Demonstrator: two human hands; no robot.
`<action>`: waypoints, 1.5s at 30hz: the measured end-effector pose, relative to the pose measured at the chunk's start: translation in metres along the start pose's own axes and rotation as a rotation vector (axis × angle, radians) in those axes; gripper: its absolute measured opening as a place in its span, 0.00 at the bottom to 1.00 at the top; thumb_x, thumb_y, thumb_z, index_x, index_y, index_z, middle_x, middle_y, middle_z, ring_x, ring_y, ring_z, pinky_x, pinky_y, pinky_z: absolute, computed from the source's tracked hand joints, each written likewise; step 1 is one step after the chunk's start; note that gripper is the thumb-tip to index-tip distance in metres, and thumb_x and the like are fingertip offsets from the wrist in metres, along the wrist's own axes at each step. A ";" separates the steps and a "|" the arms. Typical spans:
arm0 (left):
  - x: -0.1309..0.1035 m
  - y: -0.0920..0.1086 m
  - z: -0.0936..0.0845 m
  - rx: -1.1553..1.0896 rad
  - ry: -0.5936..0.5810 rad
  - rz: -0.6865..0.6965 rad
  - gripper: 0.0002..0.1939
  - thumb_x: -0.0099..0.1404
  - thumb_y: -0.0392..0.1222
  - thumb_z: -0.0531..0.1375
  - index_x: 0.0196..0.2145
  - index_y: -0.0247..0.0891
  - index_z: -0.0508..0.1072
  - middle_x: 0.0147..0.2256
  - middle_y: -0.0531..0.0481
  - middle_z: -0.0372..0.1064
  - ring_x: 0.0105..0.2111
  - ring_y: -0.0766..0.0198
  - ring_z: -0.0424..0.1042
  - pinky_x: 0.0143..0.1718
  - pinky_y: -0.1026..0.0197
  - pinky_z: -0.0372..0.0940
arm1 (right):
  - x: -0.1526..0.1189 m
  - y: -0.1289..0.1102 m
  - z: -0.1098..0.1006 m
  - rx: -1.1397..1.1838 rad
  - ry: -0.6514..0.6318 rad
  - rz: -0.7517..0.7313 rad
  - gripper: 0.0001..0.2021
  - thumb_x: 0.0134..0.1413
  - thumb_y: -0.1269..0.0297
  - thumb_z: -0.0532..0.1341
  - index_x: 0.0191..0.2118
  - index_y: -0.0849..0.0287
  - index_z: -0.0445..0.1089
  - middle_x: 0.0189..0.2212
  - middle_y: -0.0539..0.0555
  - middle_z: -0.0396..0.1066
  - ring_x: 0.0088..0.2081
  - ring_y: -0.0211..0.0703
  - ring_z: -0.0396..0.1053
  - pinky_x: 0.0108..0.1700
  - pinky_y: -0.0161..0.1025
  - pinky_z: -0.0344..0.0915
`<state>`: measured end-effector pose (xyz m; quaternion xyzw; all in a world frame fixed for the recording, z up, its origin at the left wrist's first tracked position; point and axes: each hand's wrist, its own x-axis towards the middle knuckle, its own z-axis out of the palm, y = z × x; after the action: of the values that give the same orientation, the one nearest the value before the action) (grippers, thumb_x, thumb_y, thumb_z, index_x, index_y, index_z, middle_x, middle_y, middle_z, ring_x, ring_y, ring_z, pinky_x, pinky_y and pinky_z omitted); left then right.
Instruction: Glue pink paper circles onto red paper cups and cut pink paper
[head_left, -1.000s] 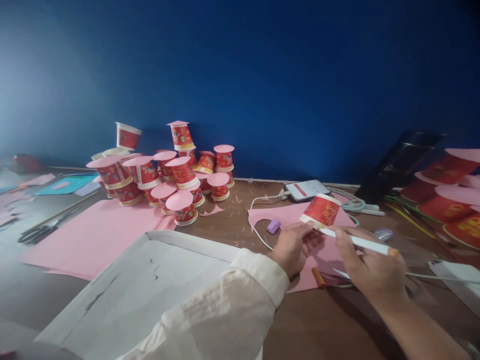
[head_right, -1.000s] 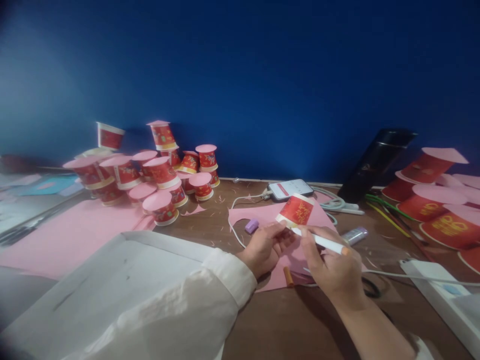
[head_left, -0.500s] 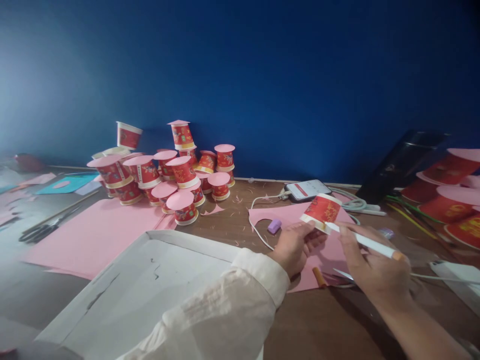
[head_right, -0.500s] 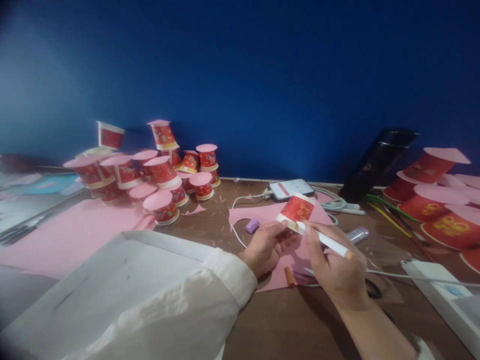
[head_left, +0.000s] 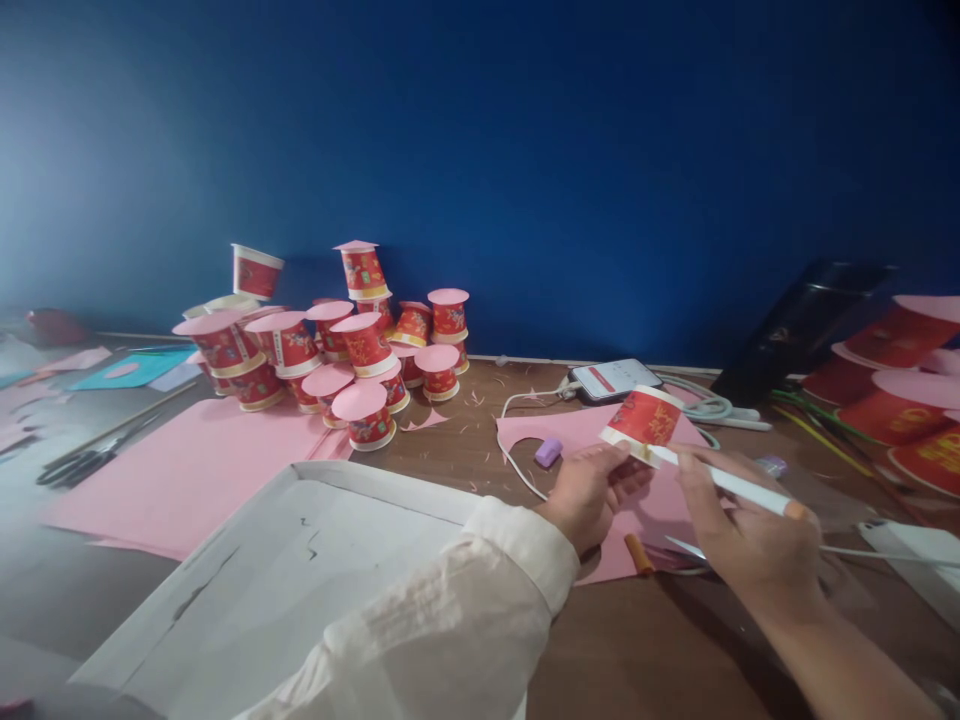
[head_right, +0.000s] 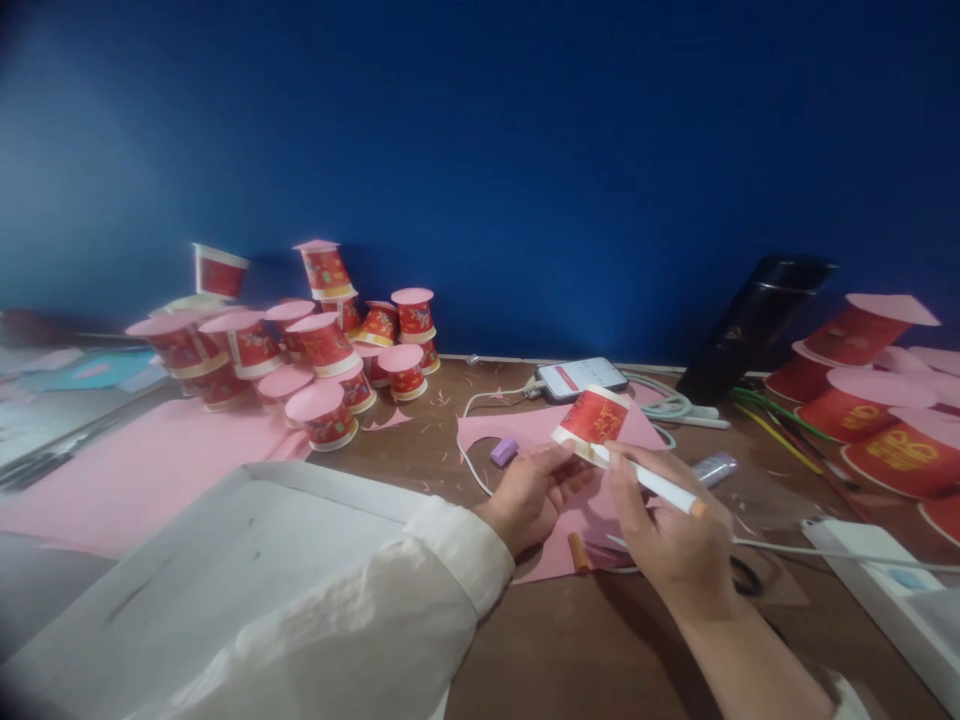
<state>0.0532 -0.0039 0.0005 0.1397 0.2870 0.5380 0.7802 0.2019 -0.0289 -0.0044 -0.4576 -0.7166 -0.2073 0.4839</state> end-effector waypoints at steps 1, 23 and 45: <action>0.001 0.000 0.000 0.004 0.000 -0.002 0.06 0.59 0.35 0.73 0.32 0.32 0.81 0.33 0.43 0.77 0.35 0.59 0.76 0.58 0.51 0.72 | -0.001 0.001 0.000 0.007 0.003 0.000 0.08 0.72 0.66 0.63 0.45 0.59 0.81 0.38 0.57 0.85 0.38 0.48 0.84 0.46 0.41 0.77; 0.000 -0.001 0.000 -0.002 -0.020 0.015 0.02 0.60 0.34 0.70 0.31 0.32 0.82 0.33 0.43 0.76 0.35 0.58 0.74 0.61 0.50 0.70 | 0.001 -0.001 0.000 0.011 0.008 0.014 0.08 0.72 0.66 0.63 0.45 0.58 0.82 0.39 0.58 0.86 0.39 0.50 0.85 0.47 0.42 0.78; 0.006 -0.005 -0.004 0.050 -0.045 0.040 0.06 0.59 0.36 0.73 0.32 0.32 0.81 0.34 0.43 0.77 0.36 0.59 0.76 0.58 0.50 0.72 | -0.001 0.000 0.000 -0.012 -0.010 0.052 0.10 0.73 0.63 0.62 0.44 0.57 0.82 0.38 0.58 0.86 0.39 0.51 0.85 0.44 0.43 0.78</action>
<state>0.0561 -0.0011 -0.0075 0.1771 0.2797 0.5430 0.7717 0.2022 -0.0293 -0.0052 -0.4801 -0.7056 -0.1966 0.4827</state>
